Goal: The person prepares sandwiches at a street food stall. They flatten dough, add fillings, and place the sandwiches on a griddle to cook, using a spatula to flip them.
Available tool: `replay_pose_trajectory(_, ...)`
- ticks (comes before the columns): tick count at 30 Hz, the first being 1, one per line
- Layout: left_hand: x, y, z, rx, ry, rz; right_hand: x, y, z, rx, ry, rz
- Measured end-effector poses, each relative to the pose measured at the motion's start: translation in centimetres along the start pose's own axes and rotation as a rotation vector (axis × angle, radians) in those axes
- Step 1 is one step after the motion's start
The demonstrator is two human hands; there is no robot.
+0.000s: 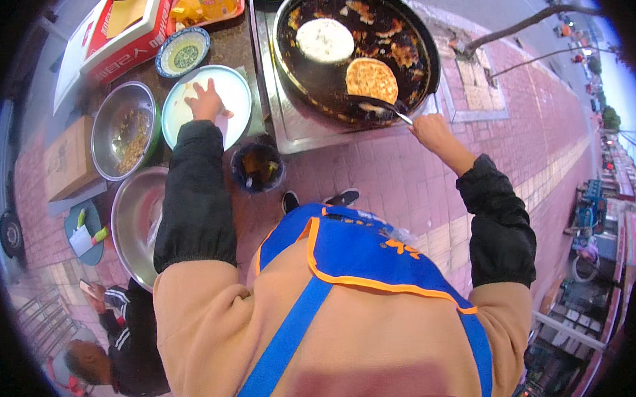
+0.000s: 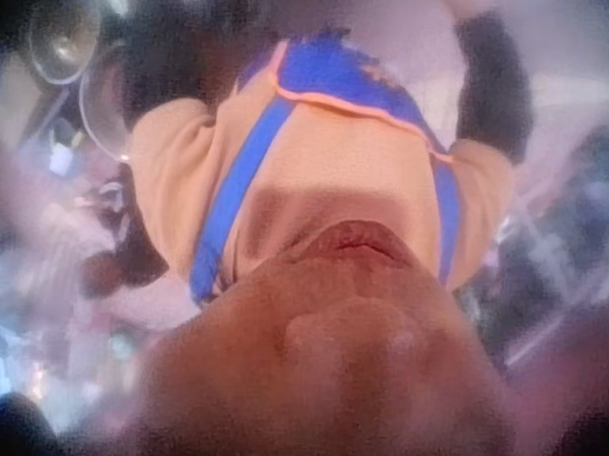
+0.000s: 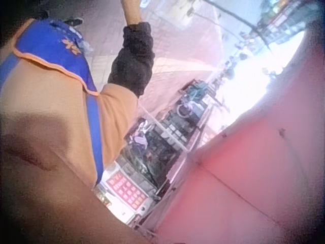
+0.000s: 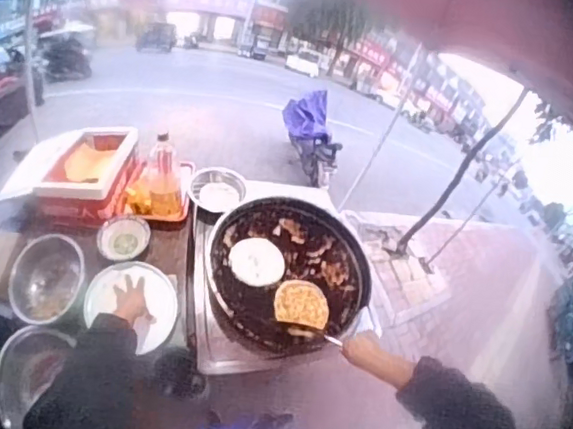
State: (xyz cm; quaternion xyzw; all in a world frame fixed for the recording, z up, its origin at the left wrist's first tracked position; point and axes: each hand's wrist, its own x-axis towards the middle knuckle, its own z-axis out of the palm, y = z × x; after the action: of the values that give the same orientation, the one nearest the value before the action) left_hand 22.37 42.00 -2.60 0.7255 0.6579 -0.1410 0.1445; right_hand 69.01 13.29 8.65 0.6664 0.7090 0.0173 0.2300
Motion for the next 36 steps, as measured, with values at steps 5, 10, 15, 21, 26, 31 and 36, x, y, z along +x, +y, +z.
replay_pose_trajectory(5,-0.7,0.0,-0.4,0.067,0.049,0.051,1.2,7.9,0.7,-0.188,0.177,-0.02)
replay_pose_trajectory(10,-0.7,0.4,-0.9,-0.102,-0.044,-0.049,2.7,12.3,1.6,-0.279,0.119,0.165)
replay_pose_trajectory(15,-1.2,0.9,-1.5,-0.197,-0.063,-0.129,3.3,16.2,1.9,-0.367,0.167,0.095)
replay_pose_trajectory(21,-1.5,1.1,-1.6,-0.229,-0.042,-0.118,8.7,20.5,3.4,-0.465,0.217,0.142)
replay_pose_trajectory(26,-1.1,1.0,-1.2,-0.252,-0.029,-0.133,14.9,21.8,3.0,-0.439,0.277,0.125)
replay_pose_trajectory(31,-0.9,1.3,-1.5,-0.26,-0.035,-0.151,19.5,22.0,2.3,-0.507,0.396,0.068)
replay_pose_trajectory(36,-1.0,1.5,-1.9,-0.254,-0.062,-0.161,21.7,21.0,1.9,-0.398,0.341,0.119)
